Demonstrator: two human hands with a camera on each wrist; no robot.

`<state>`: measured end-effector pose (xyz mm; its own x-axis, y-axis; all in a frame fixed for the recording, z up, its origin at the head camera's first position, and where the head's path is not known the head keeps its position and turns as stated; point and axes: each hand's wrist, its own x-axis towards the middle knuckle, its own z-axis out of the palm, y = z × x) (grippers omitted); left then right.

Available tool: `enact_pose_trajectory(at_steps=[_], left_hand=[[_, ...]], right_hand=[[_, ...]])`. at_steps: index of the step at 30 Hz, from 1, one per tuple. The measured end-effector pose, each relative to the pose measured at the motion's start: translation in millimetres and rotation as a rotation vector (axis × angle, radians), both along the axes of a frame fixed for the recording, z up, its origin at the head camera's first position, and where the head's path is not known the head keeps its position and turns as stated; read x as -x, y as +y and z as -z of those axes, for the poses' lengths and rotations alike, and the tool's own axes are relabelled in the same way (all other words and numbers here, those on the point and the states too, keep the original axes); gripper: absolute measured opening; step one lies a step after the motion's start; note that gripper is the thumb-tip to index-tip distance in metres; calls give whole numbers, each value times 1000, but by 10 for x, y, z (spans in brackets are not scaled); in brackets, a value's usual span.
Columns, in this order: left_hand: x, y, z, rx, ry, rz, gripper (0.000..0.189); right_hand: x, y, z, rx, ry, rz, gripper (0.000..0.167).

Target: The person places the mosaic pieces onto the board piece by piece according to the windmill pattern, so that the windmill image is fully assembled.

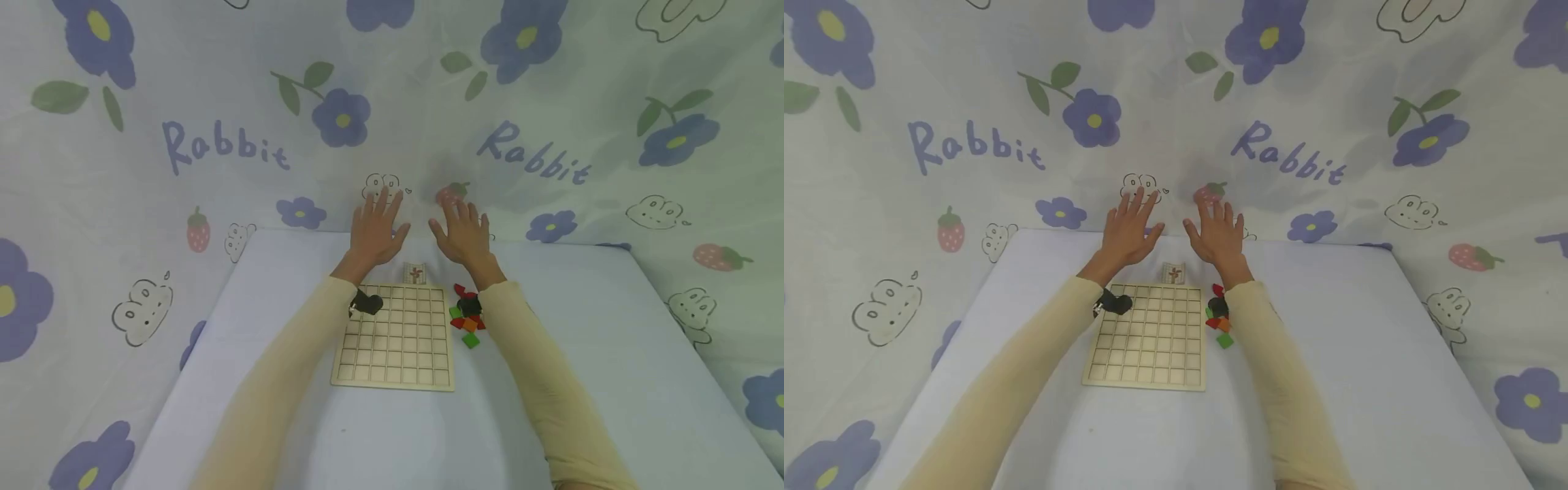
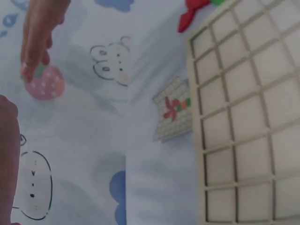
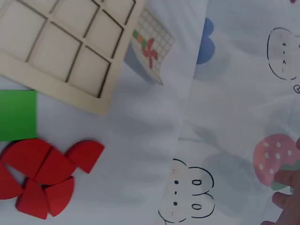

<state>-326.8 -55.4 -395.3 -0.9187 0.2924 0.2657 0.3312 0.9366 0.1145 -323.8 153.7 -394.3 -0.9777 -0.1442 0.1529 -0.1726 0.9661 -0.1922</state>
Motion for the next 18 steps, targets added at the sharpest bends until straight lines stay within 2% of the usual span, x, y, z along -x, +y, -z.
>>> enact_pose_trajectory(at_steps=[2, 7, 12, 15, 18], left_hand=[[-114, -75, 41, 2, -8, 38, 70], [-481, -294, 145, 17, -24, 128, 69], [-855, -486, 270, 34, -47, 236, 70], [-1042, -601, 346, 29, -76, 267, 70], [-1204, -736, 434, 24, -117, 270, 70]], right_hand=[[-71, 51, 53, -7, -6, -5, 70], [-242, 182, 238, -41, -46, -42, 62], [-385, 333, 424, -85, -148, -66, 50], [-433, 415, 504, -101, -200, -67, 45], [-465, 481, 549, -111, -240, -75, 43]])
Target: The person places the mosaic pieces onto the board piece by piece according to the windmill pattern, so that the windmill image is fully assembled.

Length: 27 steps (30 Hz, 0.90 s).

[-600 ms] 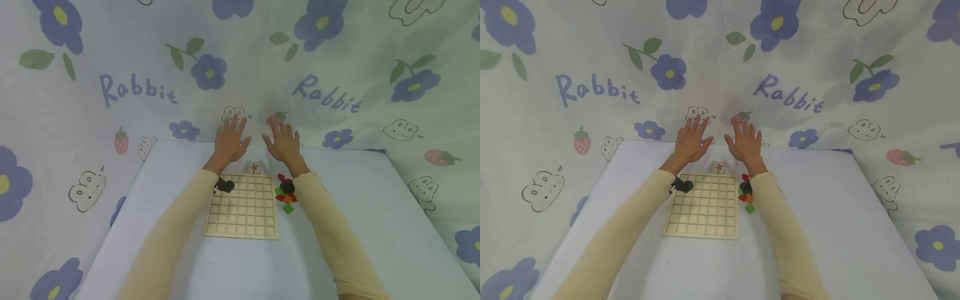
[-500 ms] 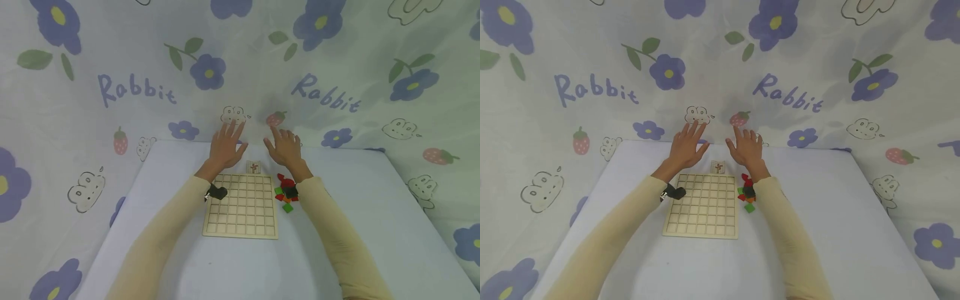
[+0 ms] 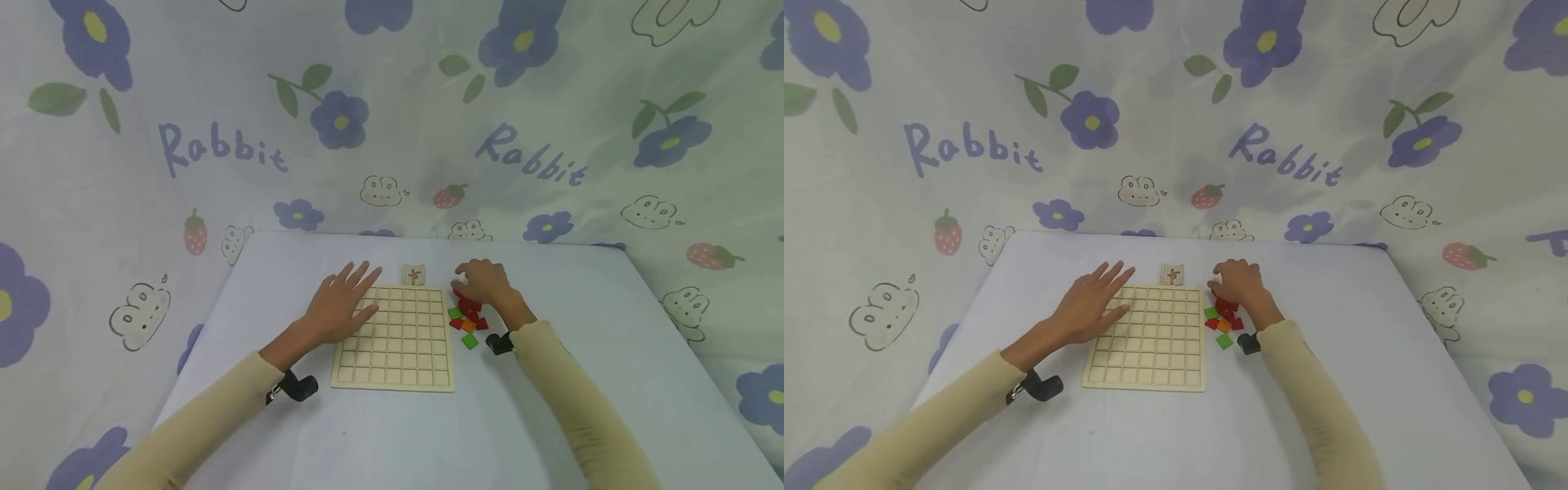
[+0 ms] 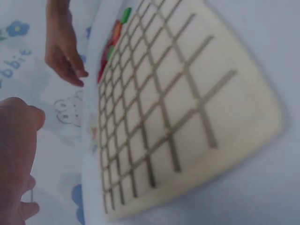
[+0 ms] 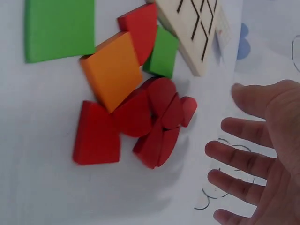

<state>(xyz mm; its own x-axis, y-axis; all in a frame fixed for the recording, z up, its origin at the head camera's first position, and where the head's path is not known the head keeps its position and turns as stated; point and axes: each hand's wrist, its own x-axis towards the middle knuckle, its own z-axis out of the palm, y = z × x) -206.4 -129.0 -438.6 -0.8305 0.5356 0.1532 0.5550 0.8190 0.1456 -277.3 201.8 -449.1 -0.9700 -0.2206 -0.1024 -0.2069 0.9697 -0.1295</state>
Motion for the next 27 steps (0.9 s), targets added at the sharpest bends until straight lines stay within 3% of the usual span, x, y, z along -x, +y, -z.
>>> enact_pose_trajectory(at_steps=[7, 13, 21, 27], left_hand=[[-318, -379, 220, -46, -101, 20, 73], [-506, -572, 424, -43, -180, 23, 80], [-640, -671, 486, -11, -220, 59, 86], [-664, -684, 522, 7, -218, 69, 87]], right_hand=[[-55, 32, 93, -17, -47, 35, 43], [-73, 56, 205, 5, -14, 58, 37], [-72, 41, 269, 106, 10, 93, 31], [-71, 28, 254, 280, -8, 123, 20]])
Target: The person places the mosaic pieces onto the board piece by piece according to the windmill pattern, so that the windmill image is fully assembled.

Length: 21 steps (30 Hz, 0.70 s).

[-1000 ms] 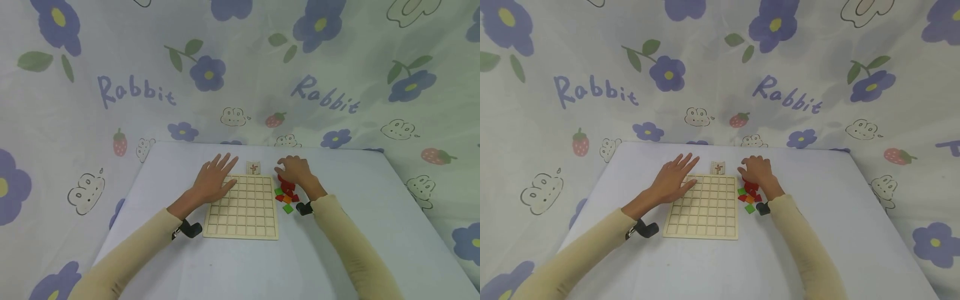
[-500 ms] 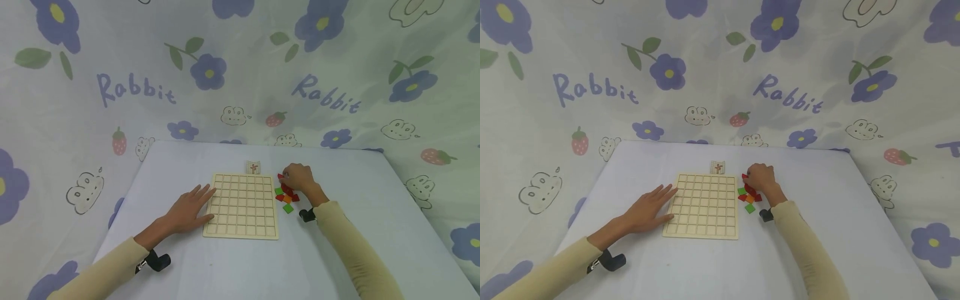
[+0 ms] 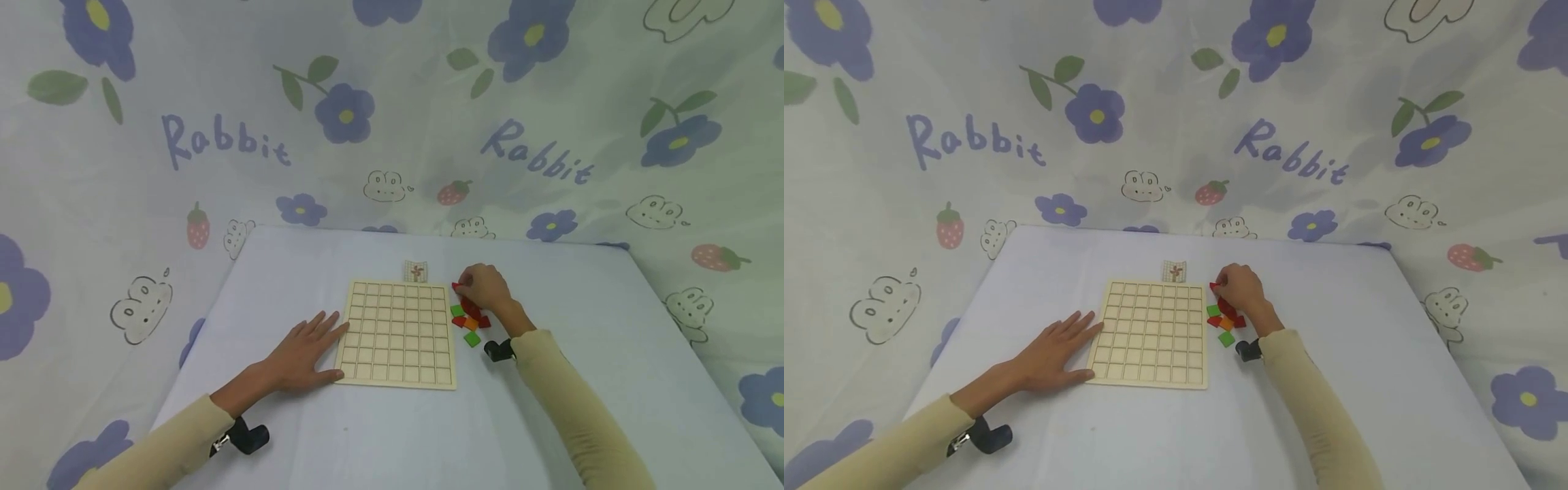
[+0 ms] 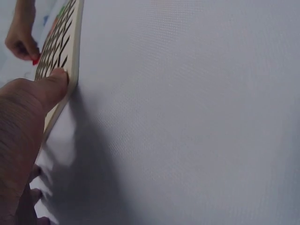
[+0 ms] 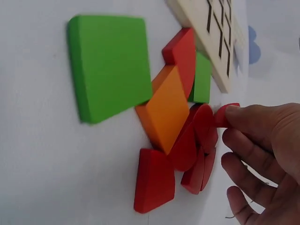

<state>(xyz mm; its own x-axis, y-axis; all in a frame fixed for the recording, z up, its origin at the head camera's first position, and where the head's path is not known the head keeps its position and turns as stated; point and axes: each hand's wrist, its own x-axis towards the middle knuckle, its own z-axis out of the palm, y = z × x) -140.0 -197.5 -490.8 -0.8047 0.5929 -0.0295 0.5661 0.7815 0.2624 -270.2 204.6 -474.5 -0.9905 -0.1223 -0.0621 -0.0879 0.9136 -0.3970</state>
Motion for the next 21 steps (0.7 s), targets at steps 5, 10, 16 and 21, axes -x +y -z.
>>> enact_pose_trajectory(at_steps=[5, 10, 16, 21], left_hand=[[-1, -13, 29, -12, 16, -3, 89], [-4, -17, 52, -22, 37, -1, 90], [-10, -17, 58, -31, 46, -11, 91], [-4, -24, 77, -37, 63, -7, 91]], right_hand=[[-5, -55, -33, 48, 13, 21, 15], [-12, -156, -44, 110, 67, -5, 25], [-52, -356, -69, 264, 96, -108, 23], [-93, -592, -81, 366, 105, -206, 17]])
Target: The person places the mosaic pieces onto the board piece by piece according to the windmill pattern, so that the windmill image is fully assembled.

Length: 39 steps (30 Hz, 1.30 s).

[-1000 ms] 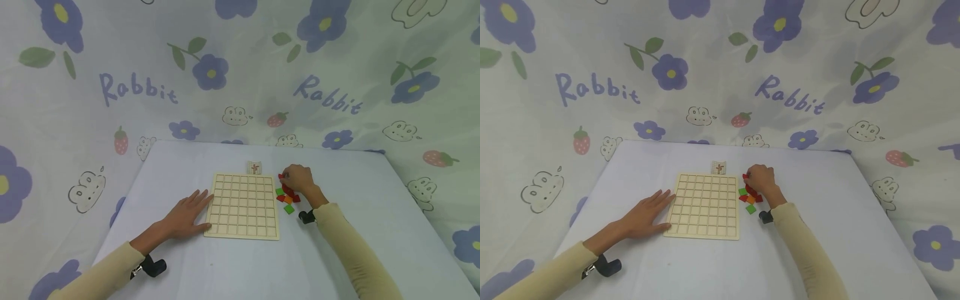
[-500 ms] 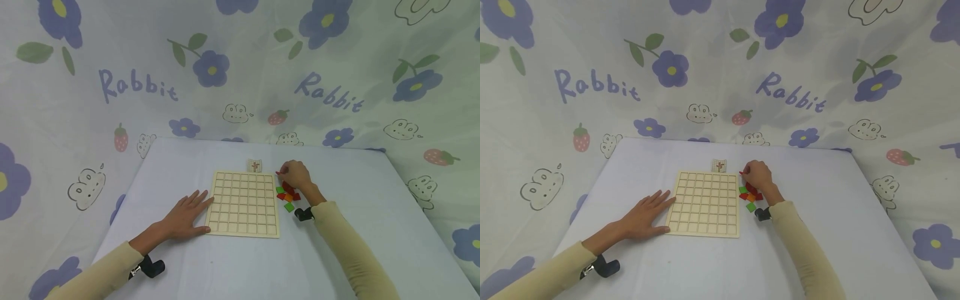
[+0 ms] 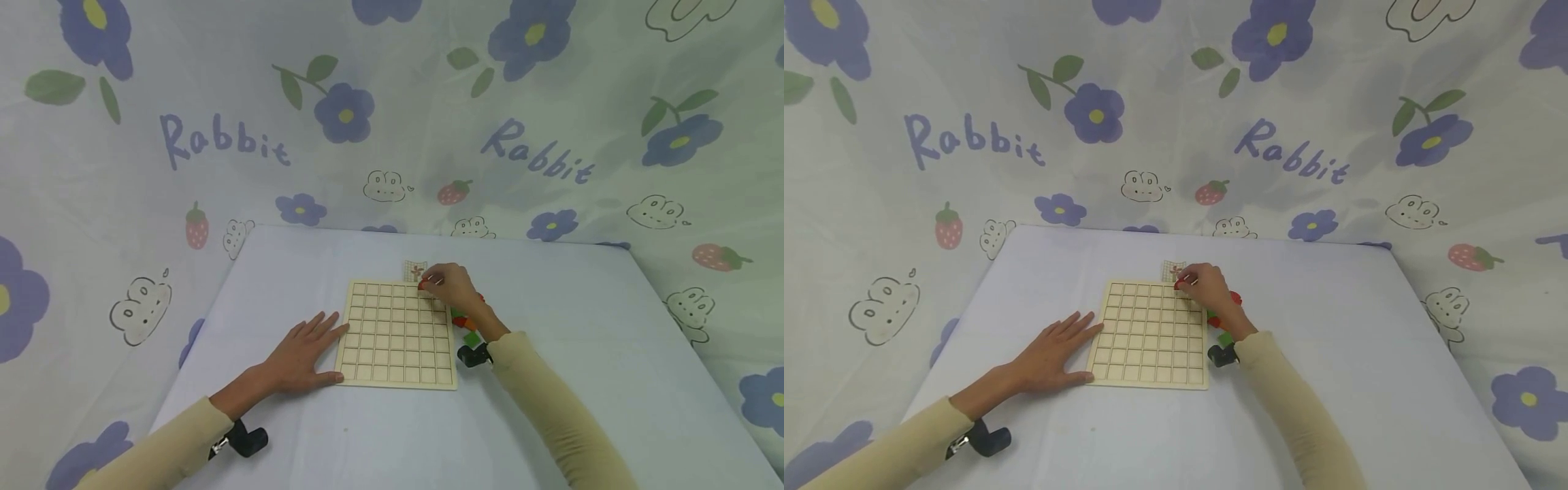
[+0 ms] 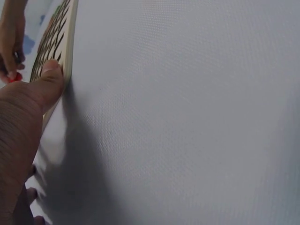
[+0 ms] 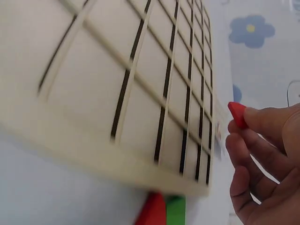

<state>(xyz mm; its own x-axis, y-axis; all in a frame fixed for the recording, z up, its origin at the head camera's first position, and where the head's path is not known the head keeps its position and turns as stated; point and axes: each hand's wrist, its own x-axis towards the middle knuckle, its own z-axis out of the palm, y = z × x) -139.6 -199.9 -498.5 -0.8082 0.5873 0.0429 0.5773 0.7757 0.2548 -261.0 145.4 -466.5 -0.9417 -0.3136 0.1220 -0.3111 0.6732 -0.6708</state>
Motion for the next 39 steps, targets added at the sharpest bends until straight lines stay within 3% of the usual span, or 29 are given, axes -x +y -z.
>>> enact_pose_trajectory(at_steps=[4, 9, 12, 26, 39], left_hand=[[4, -10, 14, -17, 19, 10, 91], [14, -3, 35, -32, 23, 19, 91], [8, 11, 28, -17, 9, 9, 92], [-42, 49, 0, 3, -15, -24, 94], [-51, 47, -31, 10, -18, -31, 93]], right_hand=[[-11, -174, 13, 49, -51, -62, 11], [-13, -317, 42, 87, -162, -39, 5], [-14, -368, 59, 65, -173, -33, 5], [-26, -389, 128, -120, -153, -110, 5], [-73, -280, 144, -112, -36, -118, 18]])
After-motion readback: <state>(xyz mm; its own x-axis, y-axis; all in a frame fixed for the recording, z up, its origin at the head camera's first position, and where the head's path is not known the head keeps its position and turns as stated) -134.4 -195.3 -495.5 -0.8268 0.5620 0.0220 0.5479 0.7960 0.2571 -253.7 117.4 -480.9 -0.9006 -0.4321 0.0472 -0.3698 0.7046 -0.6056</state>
